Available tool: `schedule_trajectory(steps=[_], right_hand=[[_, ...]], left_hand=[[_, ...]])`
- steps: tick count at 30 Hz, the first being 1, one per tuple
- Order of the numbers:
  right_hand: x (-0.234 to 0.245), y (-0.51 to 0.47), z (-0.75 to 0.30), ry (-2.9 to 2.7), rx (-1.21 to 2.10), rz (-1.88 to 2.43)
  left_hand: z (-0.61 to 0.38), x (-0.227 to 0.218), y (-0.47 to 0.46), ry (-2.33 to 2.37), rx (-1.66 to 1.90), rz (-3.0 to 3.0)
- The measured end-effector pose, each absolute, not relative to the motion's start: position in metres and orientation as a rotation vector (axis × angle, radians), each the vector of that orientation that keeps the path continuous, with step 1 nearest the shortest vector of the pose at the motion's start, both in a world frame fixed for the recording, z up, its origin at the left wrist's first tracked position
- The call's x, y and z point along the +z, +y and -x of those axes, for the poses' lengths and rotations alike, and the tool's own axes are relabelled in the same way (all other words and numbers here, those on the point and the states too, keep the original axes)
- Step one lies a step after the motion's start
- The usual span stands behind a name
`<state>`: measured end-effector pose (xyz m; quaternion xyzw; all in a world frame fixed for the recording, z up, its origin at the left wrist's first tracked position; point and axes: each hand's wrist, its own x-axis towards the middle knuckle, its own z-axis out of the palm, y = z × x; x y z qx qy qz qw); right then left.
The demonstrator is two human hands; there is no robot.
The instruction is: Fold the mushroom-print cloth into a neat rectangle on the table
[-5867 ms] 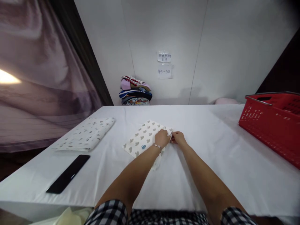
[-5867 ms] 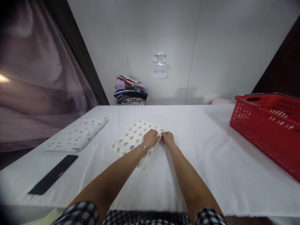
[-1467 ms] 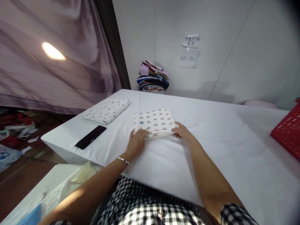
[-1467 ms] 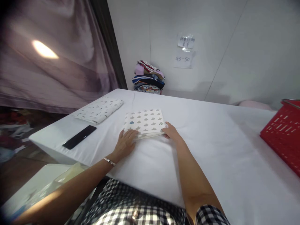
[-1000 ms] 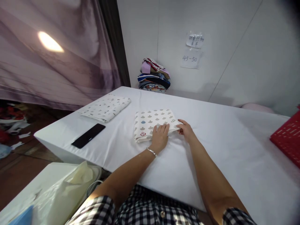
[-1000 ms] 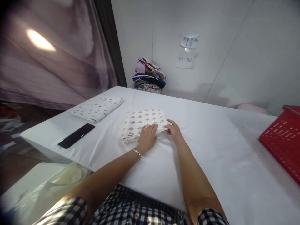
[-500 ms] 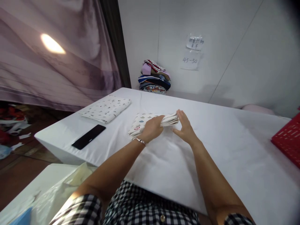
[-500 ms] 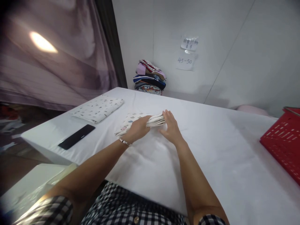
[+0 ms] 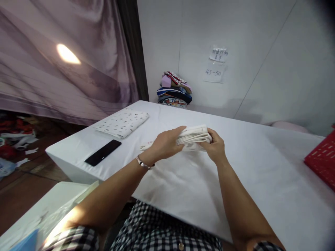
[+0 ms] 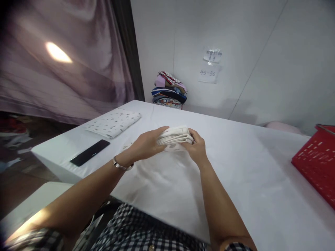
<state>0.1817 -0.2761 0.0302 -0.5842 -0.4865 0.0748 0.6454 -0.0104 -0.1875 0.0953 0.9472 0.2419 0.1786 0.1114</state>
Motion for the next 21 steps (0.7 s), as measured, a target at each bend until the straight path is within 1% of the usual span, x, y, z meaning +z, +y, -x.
schedule_trajectory(steps=[4,8,13,16,19,21], right_hand=[[0.045,-0.285,-0.187,-0.963,0.026,1.3],[0.06,-0.297,-0.188,-0.928,-0.095,1.295],[0.089,-0.328,-0.169,-0.877,-0.426,1.245],[0.101,-0.344,-0.164,-0.869,-0.564,1.298],[0.09,-0.336,-0.18,-0.916,-0.479,1.495],[0.068,-0.319,-0.199,-0.976,-0.327,1.684]], left_hand=[[0.03,0.088,-0.183,0.813,0.502,-2.749],[0.05,0.082,-0.176,0.867,0.47,-2.504],[0.068,0.106,-0.191,0.696,0.597,-2.184],[0.069,0.12,-0.194,0.551,0.478,-1.992],[0.055,0.111,-0.172,0.515,0.334,-1.878],[0.038,0.088,-0.146,0.617,0.347,-1.893]])
